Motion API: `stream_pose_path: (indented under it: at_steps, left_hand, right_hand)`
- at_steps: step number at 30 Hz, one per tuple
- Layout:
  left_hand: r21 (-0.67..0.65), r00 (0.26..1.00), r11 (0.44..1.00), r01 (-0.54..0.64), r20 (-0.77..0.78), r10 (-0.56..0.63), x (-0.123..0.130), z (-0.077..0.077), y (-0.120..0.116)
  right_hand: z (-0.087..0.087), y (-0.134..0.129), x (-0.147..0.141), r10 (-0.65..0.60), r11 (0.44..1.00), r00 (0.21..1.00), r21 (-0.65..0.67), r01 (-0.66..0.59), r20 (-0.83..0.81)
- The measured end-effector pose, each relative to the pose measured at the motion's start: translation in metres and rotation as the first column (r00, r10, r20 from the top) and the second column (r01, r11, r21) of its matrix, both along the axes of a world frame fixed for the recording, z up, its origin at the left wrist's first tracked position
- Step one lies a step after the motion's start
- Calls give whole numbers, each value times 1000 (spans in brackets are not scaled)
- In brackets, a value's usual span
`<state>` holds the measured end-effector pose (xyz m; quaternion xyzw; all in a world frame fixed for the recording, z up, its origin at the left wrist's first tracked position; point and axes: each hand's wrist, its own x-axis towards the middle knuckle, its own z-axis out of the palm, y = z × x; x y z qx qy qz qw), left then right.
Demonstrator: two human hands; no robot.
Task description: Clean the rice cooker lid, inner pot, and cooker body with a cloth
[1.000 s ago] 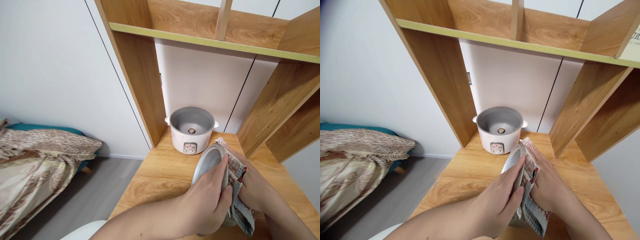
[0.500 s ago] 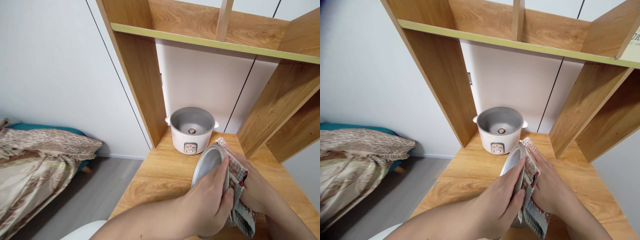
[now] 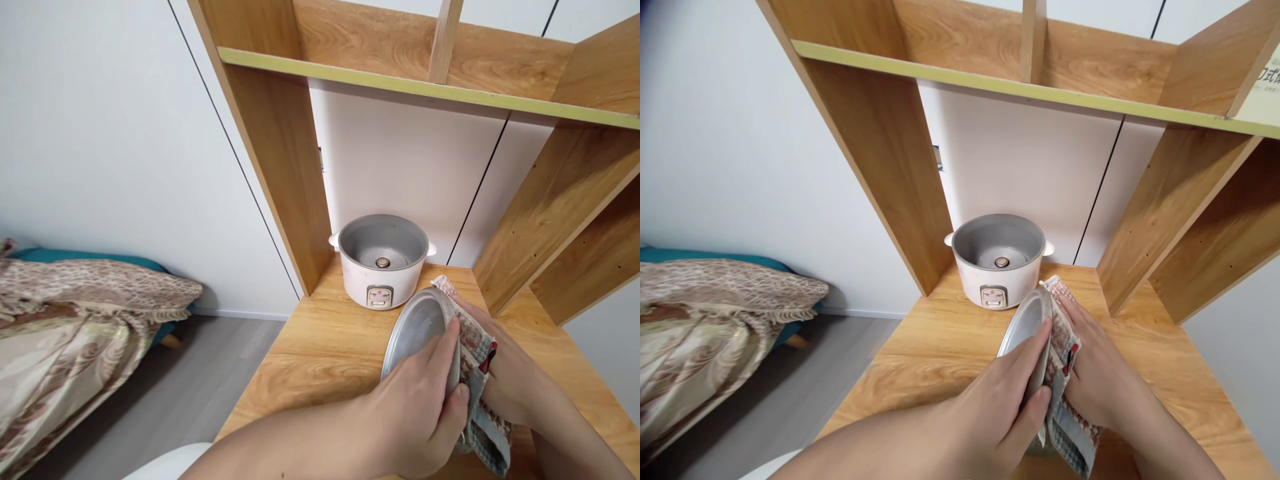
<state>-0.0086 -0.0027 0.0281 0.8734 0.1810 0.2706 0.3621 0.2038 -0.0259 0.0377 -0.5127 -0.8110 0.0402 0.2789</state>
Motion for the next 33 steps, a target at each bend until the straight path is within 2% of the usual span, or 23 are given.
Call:
stream_pose_path:
  at_steps: [8,14,18,24,28,33]
  left_hand:
    - [6,996,1000,18,84,-18,5,-11,5]
    - [-9,999,999,-36,-2,36,2,-1,5]
    - [-39,997,997,-72,-18,72,0,5,2]
    - [-108,990,984,-139,-26,137,2,4,4]
    - [-156,982,970,-184,20,190,5,5,7]
    - [-128,985,980,-153,57,161,5,4,5]
  right_hand:
    - [-4,1,5,-24,999,999,36,23,45]
    - [-1,5,2,-14,996,997,89,7,72]
    - [-3,6,1,-31,998,998,54,28,50]
    - [-6,4,-1,-72,997,997,-26,72,13]
    - [-12,0,-3,-60,998,997,21,59,46]
    - [-13,1,-1,-6,999,999,52,3,46]
